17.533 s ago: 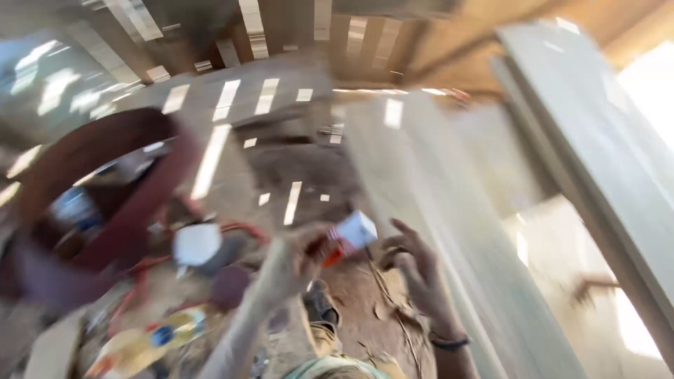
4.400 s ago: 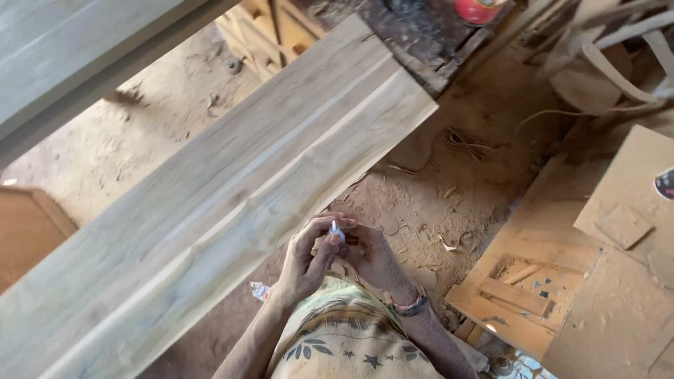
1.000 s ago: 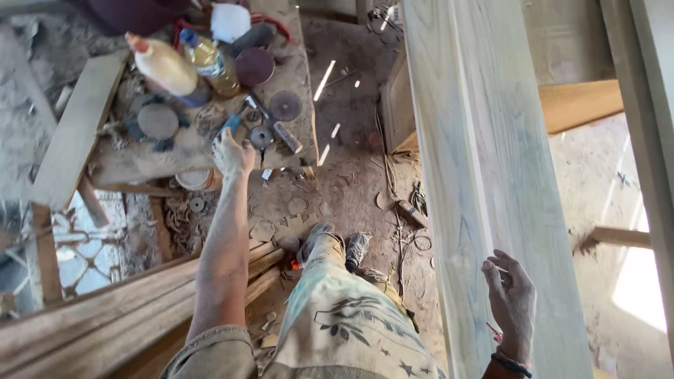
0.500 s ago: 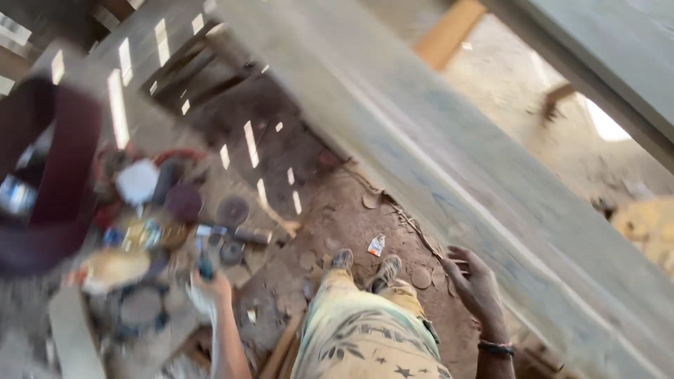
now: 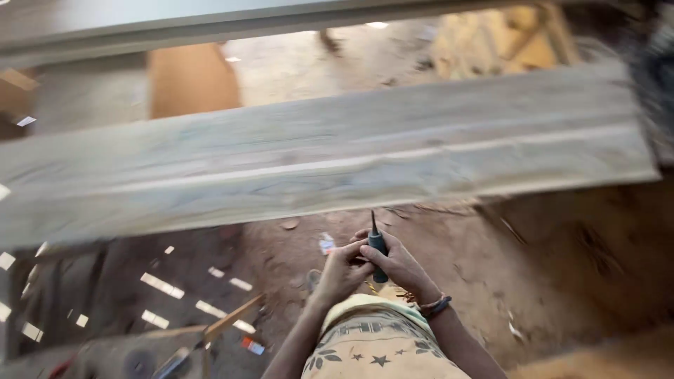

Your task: The person sands a long wooden plank using an angle grinder with a sanding disc. They then apply a white filler from a tube into a hole on the plank and use a chisel to scrape and smooth the filler flush with the wood surface.

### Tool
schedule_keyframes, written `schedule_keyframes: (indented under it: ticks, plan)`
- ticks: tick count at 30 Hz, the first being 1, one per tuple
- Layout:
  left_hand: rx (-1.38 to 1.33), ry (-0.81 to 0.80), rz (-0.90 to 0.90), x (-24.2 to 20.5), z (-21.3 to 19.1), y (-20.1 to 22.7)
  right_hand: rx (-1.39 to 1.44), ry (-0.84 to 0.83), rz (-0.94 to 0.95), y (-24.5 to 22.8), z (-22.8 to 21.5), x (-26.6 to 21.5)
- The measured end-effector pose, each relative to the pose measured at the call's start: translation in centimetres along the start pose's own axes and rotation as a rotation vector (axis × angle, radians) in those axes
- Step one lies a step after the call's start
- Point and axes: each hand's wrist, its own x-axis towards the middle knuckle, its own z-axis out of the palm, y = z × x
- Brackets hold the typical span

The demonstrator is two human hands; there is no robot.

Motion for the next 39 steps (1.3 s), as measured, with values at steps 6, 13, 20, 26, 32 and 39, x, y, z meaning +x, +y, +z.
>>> schedule_keyframes:
  ticks: [6,13,20,26,32,39]
  plan:
    - [-0.044,0.536,-0.173,2.3,-2.6,-15.0,0.149,0.454,0.133,7.5,-20.0,-9.9]
    - [-0.43,1.065,-0.168,14.6,6.7,-7.5,0.034,0.885,0.157,14.7,-39.7,-20.9]
    - [-0.448,1.153,-0.069,17.3,6.3,-17.1,0.07,0.974,0.143,11.3,-48.1,-20.4]
    - [-0.179,1.234,-0.005,19.1,8.9,-23.6,-0.051,0.805,0.098,5.1,-57.5,-14.3]
    - [0.103,1.344,0.026,24.6,15.8,-23.9,-0.326,0.592,0.125,2.7,-69.1,-5.6]
    - [0.48,1.491,-0.017,26.5,23.6,-19.7,-0.664,0.368,-0.027,-0.8,-78.1,4.4]
